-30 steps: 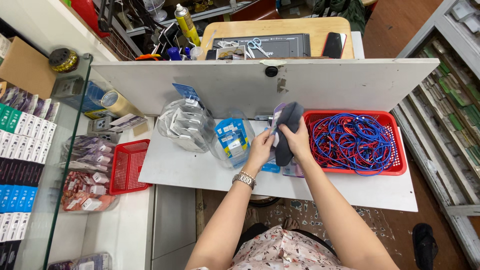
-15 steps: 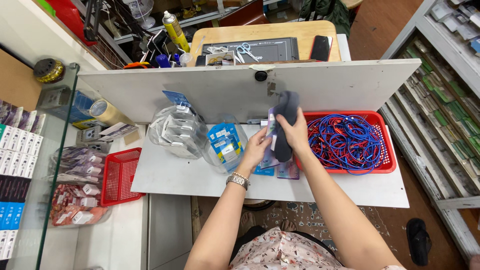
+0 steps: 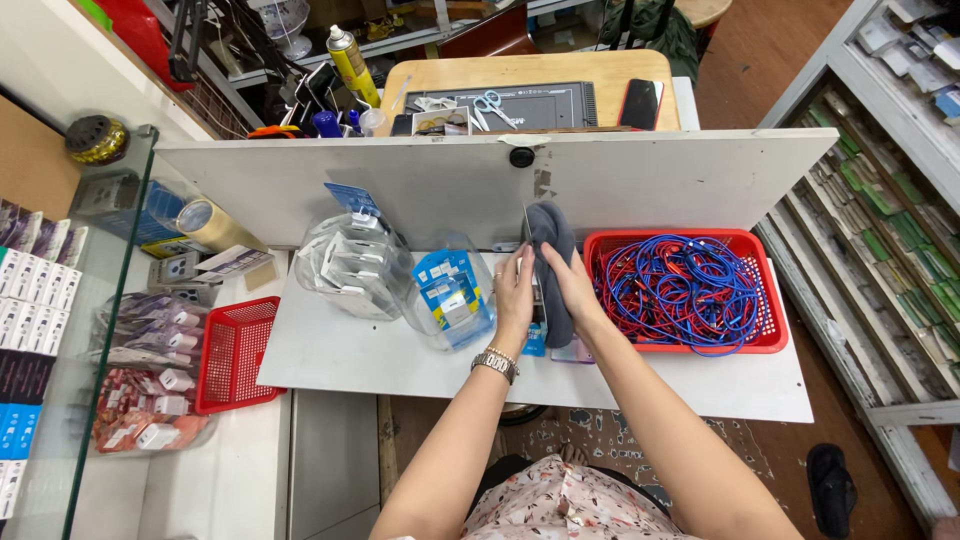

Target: The person wipes the packaging of various electronic accessories, including chargers and cables, using a dark cloth. They handle items one by one, wiping the surfaces and then placing them into clear plastic containers or back onto the counter.

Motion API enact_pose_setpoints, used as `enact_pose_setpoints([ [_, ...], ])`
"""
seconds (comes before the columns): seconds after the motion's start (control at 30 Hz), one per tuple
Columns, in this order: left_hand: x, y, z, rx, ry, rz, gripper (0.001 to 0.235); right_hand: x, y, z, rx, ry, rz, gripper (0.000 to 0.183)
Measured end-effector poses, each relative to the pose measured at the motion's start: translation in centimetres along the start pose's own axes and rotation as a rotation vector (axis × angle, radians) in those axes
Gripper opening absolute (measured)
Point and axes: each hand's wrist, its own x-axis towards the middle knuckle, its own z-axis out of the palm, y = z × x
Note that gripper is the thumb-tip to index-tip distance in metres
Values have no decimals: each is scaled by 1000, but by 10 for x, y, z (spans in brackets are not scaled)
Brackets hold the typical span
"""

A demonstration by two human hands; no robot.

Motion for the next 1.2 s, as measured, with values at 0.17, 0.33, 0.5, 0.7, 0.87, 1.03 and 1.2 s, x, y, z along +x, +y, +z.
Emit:
enact_pose_setpoints([
  [0.17,7,-3,7,-849,-269,-293,56,12,-13,6,-323,29,-241,44],
  [0.33,35,1,-14,-1056,-363,-327,58,-12,-2,23,-621,11,-673,46],
  [0.5,25,-4,-6,-679,-174,-268,56,0,-11,27,-415,128,-408,42],
  [0.7,48,13,-18,-980,-90,-197,48,-38,7,35,-562,56,-467,33],
  [0.87,52,23,-30,-1044,-86,-216,38,-48,13,16,-764,-45,-750,35],
  [1.03,58,23,-50,-1009,-31,-243,39,-25,44,-23,-1045,-93,-573,43],
  [1.2,46,22,-54,-735,43,-137,48,23,54,-34,-1159,-97,-499,54],
])
